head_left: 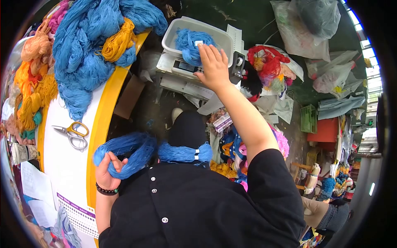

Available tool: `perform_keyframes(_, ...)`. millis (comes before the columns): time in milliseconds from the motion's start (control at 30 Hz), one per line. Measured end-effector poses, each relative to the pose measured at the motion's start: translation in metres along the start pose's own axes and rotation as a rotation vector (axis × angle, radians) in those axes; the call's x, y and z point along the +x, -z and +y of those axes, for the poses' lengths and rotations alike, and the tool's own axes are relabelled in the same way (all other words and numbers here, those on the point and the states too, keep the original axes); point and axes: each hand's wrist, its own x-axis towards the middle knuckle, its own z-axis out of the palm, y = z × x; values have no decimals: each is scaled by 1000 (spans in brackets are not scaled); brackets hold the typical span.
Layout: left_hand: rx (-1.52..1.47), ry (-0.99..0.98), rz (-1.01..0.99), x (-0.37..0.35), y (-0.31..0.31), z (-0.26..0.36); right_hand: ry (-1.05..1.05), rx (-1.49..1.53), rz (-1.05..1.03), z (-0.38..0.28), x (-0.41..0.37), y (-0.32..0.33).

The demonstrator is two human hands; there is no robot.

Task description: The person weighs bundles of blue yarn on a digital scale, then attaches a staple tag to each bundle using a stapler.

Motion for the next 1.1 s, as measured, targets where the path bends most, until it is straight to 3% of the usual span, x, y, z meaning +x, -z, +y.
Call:
perform_keyframes(300, 25, 3, 73, 3, -2, -1, 73, -126, 114, 1, 22, -37)
perform_keyframes(333, 24, 11, 75, 2, -1, -1, 34, 18, 136, 1, 29, -30)
perform_keyframes(400, 19, 13, 75, 0, 3, -1, -273, 374, -27, 1, 45, -10)
perform_keyframes(433, 15, 2, 51, 0, 6, -1, -228, 551, 182, 7, 61, -11)
perform_keyframes(500, 9, -15, 25, -1, 6, 1, -544, 1116, -74, 23, 95, 32)
perform_keyframes(533, 3, -22, 32, -2, 4, 4, -496, 1527, -56, 28, 113, 61)
perform_keyframes(567, -4, -29, 41, -3, 3, 6, -483, 1661, 22, 13, 125, 106)
perform_keyframes(600, -18, -38, 44, -4, 2, 8, -371, 1546, -61, 24, 134, 142)
perform_keyframes(667, -13, -63, 4, -5, -1, 13, -277, 1555, 223, -17, 140, 196)
perform_keyframes(733, -80, -67, -36, -4, -3, 16, -343, 1514, 325, -30, 134, 267)
perform_keyframes(767, -98, -58, -4, -3, -8, 17, -51, 2113, -93, 1, 122, 317)
perform_keyframes(800, -63, -21, 47, -5, -10, 21, 78, 1840, 256, -28, 105, 334)
perform_keyframes(833, 28, -80, 48, -4, -15, 22, 82, 1855, 246, -64, 85, 335)
perform_keyframes(933, 204, -164, 41, -10, -33, 30, -5, 1177, 292, -166, 38, 316)
perform_keyframes(967, 216, -158, 24, -14, -40, 33, -168, 1301, 226, -166, 19, 281)
perform_keyframes(1000, 230, -181, -36, -17, -42, 33, -92, 1357, -52, -181, 21, 268)
perform_keyframes(1033, 187, -150, -35, -22, -49, 34, -29, 1231, -181, -187, 14, 232)
perform_keyframes(1067, 144, -118, -35, -27, -57, 35, -158, 1392, -401, -204, 5, 201)
perform_keyframes(1100, 126, -114, -46, -30, -60, 35, -241, 1570, -466, -221, -7, 175)
